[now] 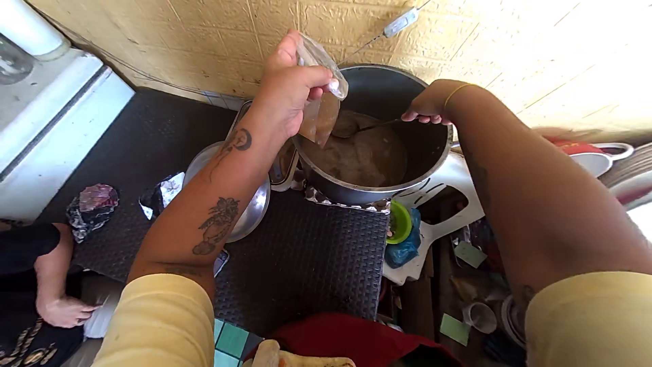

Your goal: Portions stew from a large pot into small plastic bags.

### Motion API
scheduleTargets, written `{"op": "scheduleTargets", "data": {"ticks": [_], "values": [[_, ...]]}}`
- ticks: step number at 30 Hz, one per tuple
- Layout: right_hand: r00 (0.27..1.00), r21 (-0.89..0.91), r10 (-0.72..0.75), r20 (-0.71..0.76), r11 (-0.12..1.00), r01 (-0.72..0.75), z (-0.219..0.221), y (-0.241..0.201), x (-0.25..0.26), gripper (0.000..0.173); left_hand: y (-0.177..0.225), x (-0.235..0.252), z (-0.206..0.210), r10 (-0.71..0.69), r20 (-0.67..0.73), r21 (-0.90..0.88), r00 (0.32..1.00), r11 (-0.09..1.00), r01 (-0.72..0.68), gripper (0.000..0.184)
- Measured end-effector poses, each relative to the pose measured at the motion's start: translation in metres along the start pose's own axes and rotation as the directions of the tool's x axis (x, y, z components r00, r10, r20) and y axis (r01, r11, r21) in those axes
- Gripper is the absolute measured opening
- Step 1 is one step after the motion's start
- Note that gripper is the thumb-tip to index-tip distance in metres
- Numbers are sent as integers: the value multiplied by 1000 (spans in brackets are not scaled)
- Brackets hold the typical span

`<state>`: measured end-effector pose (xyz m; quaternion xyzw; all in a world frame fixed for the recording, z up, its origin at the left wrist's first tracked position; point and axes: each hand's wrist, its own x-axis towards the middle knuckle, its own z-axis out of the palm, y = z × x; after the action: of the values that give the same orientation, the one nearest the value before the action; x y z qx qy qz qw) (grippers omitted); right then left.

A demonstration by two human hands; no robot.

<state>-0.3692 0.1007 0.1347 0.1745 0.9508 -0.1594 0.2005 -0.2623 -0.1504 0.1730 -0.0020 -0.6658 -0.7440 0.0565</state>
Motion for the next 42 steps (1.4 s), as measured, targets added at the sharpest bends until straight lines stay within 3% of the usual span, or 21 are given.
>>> {"op": "scheduleTargets", "data": {"ticks": [8, 13, 19, 22, 32, 42], "values": [[999, 67, 18, 43, 998, -21, 11, 6, -2, 21, 5, -1, 2, -6, -11, 12, 1000, 1000, 6, 84], [998, 49, -42, 44, 998, 40, 19, 0, -4, 21, 7, -2, 2, -12, -15, 16, 1000, 1000, 12, 86], [995, 82, -69, 68, 995, 63, 19, 0, -3, 24, 8, -1, -2, 5, 1, 54, 1000, 999, -5, 74], [993, 140, -90, 73, 987, 79, 16, 6, 1, 21, 9, -1, -6, 12, 1, 59, 1000, 998, -12, 76], [990, 137, -143, 9, 981, 140, -12, 10, -5, 19, 13, -3, -11, 43, 11, 68, 999, 997, -43, 72], [988, -7, -152, -8, 988, 152, -60, -42, -32, 22, 23, -10, -13, 27, 24, 42, 999, 999, -28, 69]]}}
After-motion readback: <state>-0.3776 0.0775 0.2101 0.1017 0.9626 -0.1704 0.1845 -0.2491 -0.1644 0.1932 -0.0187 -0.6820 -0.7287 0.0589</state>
